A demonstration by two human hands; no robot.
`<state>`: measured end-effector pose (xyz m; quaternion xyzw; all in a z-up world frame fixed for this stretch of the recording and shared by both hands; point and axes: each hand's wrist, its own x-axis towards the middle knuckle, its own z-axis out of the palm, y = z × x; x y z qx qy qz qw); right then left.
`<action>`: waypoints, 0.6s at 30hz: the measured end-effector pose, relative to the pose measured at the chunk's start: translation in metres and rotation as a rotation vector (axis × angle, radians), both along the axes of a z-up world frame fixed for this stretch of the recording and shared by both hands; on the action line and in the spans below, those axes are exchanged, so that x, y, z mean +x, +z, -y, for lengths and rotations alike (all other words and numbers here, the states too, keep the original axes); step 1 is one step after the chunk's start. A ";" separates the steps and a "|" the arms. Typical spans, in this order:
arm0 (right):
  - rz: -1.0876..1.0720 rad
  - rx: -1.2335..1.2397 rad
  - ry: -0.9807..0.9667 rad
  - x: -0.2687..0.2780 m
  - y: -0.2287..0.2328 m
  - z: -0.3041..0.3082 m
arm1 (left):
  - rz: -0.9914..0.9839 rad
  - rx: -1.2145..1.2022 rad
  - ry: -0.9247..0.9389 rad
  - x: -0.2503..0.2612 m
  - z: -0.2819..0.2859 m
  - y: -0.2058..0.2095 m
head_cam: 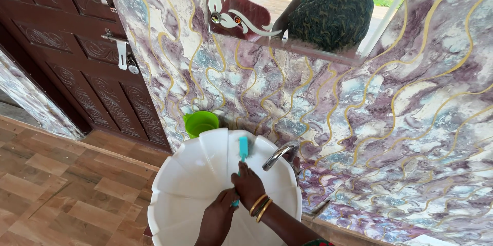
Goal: The person scrubs the interior of a white pedestal sink using a small blue brush. They repeatedly rub the basin surface and the drain area in a circular motion throughout the clip.
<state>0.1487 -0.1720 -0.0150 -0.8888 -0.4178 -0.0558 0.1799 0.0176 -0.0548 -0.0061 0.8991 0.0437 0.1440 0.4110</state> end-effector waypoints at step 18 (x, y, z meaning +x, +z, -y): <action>-0.297 0.007 0.124 -0.011 -0.011 0.027 | -0.030 0.050 -0.021 -0.015 0.026 0.006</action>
